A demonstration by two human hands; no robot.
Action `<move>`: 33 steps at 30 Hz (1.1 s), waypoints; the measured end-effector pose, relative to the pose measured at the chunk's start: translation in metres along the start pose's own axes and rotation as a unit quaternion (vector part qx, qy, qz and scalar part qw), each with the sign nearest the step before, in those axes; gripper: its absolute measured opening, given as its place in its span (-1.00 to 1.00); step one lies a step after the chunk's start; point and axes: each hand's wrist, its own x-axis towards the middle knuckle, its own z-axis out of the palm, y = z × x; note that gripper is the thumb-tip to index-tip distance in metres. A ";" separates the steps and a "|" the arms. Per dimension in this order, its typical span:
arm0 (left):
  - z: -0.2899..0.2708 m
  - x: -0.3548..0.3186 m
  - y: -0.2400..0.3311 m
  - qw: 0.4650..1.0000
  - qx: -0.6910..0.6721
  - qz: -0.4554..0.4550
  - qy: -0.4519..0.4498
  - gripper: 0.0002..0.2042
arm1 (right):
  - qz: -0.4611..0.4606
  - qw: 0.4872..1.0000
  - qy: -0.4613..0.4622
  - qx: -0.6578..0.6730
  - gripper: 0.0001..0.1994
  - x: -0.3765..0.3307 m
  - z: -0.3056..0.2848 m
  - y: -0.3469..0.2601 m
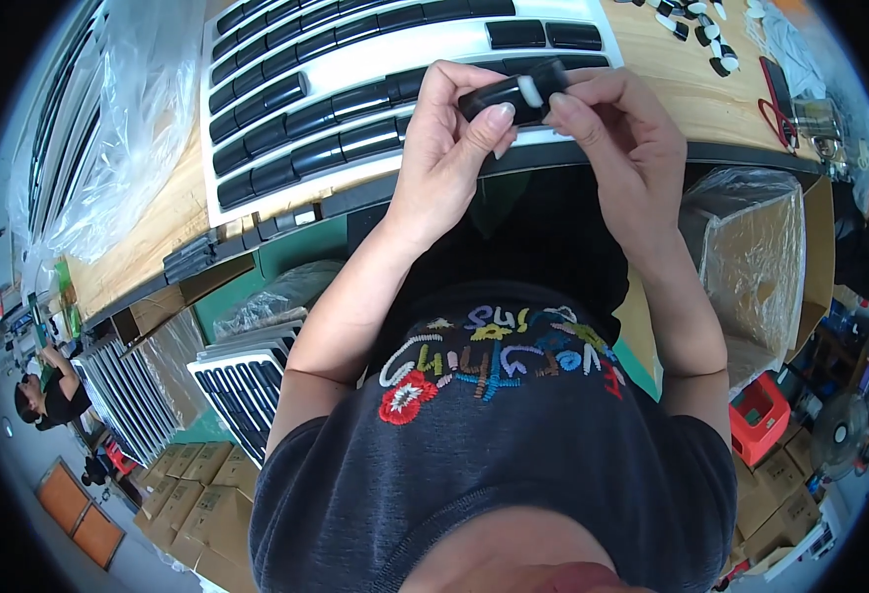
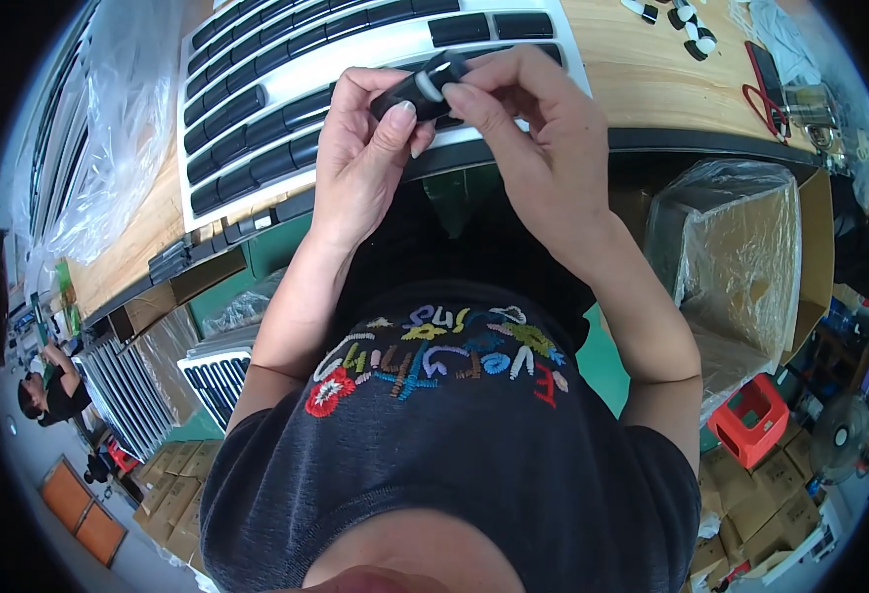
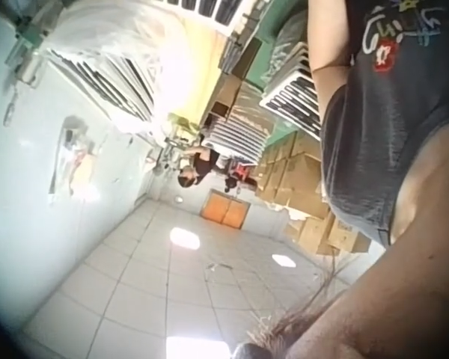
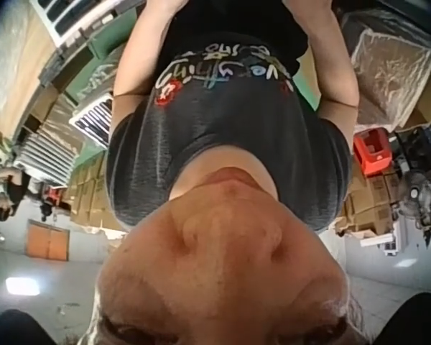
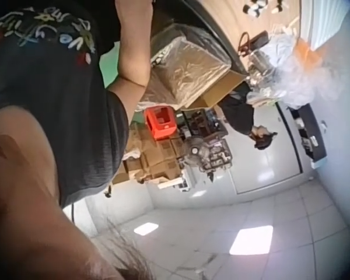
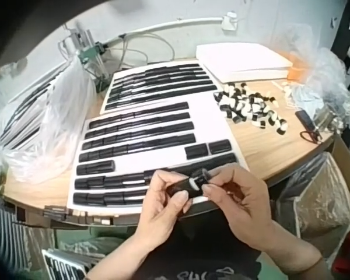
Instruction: Assembling components by inserting white internal plugs into black cylindrical housings and organizing them in an assembly tray.
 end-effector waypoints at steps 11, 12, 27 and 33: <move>-0.010 -0.011 0.009 0.999 0.017 0.012 -0.031 -0.77 | -0.071 0.961 -0.059 -0.261 -0.86 0.001 0.013 -0.028; -0.010 -0.012 0.010 0.999 0.017 0.012 -0.030 -0.77 | -0.071 0.961 -0.060 -0.261 -0.86 0.002 0.015 -0.030; -0.007 -0.029 0.026 0.999 -0.022 -0.031 -0.006 -0.83 | -0.113 0.961 -0.127 -0.220 -0.78 0.005 0.028 -0.034; -0.029 -0.024 0.036 0.992 0.078 -0.098 0.027 -0.76 | 0.006 0.965 -0.186 -0.183 -0.74 0.025 0.035 -0.010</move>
